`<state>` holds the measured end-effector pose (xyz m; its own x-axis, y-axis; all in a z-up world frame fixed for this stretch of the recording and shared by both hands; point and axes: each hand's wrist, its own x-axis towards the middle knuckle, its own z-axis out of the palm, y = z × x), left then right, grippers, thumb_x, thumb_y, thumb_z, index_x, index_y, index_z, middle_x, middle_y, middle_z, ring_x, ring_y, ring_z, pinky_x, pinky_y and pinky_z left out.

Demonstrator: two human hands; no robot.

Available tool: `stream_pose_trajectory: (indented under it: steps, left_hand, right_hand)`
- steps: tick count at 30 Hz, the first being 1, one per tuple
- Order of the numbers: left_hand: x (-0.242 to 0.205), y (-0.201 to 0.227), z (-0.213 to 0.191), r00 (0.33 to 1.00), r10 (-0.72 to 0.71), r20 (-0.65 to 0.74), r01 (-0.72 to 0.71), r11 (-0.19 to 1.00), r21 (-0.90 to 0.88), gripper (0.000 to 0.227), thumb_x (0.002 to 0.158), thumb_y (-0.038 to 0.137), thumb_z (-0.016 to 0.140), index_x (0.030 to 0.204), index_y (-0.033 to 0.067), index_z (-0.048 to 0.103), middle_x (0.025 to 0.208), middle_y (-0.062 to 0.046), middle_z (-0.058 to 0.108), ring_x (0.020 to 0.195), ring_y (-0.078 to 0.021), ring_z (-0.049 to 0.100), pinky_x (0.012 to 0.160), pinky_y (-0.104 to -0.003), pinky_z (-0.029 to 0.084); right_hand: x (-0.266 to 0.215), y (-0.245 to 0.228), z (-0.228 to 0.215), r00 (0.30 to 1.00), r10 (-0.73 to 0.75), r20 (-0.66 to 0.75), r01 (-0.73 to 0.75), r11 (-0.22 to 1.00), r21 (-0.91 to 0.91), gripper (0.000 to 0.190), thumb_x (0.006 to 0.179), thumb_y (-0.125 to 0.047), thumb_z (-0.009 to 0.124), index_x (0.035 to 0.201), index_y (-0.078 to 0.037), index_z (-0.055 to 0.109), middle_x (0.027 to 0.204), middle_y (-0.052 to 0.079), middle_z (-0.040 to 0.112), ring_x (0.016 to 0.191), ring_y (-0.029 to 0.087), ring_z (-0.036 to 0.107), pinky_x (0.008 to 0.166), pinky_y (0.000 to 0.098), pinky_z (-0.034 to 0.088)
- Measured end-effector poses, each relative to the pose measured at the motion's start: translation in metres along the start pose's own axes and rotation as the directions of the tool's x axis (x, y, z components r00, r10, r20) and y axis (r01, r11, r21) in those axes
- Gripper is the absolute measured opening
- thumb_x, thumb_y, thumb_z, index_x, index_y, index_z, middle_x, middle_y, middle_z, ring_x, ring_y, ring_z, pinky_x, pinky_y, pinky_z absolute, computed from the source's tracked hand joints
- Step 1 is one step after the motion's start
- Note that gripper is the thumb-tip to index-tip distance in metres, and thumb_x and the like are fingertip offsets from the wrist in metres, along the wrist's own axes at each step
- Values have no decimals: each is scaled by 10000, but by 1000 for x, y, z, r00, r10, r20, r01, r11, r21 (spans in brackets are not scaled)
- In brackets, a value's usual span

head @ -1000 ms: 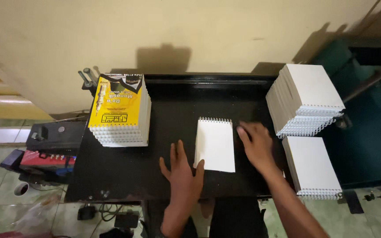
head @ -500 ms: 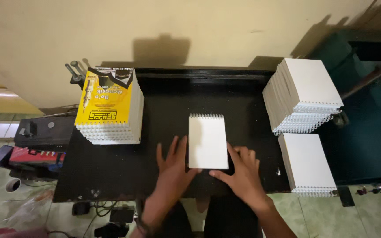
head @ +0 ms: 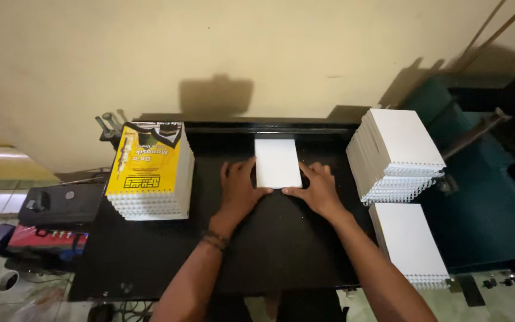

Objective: The person repeatedly picks up a spiral-bound notebook from a stack, places it on a black table, flips it over, and then stacks it onto a growing pile. This process is repeated multiple times.

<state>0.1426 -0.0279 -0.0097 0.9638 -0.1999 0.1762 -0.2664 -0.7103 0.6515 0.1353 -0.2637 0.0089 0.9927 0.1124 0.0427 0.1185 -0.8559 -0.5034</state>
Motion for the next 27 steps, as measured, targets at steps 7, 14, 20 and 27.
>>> stream_pose_trajectory:
  steps: [7, 14, 20, 27]
  left_hand:
    - [-18, 30, -22, 999, 28, -16, -28, 999, -30, 921, 839, 398, 843, 1553, 9, 411, 1461, -228, 573, 1438, -377, 471, 1266, -637, 52]
    - [-14, 32, -16, 999, 25, -46, -24, 1000, 17, 827, 879, 360, 814, 1524, 1, 441, 1408, -239, 610, 1412, -375, 508, 1256, -643, 93]
    - [-13, 33, -19, 1000, 12, -26, -12, 1000, 3, 835, 897, 403, 792, 1534, 8, 426, 1436, -238, 587, 1426, -359, 492, 1257, -607, 131]
    - [-9, 39, -24, 999, -37, 13, 38, 999, -31, 792, 900, 340, 803, 1510, -12, 441, 1439, -257, 561, 1433, -376, 475, 1252, -610, 155]
  right_hand:
    - [-13, -15, -13, 997, 40, 58, -40, 999, -10, 992, 764, -701, 776, 1557, -175, 496, 1265, 102, 556, 1256, 311, 441, 1043, 435, 333]
    - [-9, -10, -8, 998, 58, 25, -58, 998, -3, 881, 831, -636, 764, 1552, -200, 504, 1222, 82, 548, 1228, 275, 448, 1016, 411, 332]
    - [-6, -5, -5, 999, 42, 26, -43, 999, 21, 900, 824, -630, 770, 1578, -249, 462, 1203, 57, 561, 1246, 262, 464, 1022, 413, 327]
    - [0, -3, -4, 997, 57, 44, -58, 998, 6, 880, 831, -575, 793, 1561, -189, 489, 1234, 83, 588, 1238, 273, 491, 1042, 423, 344]
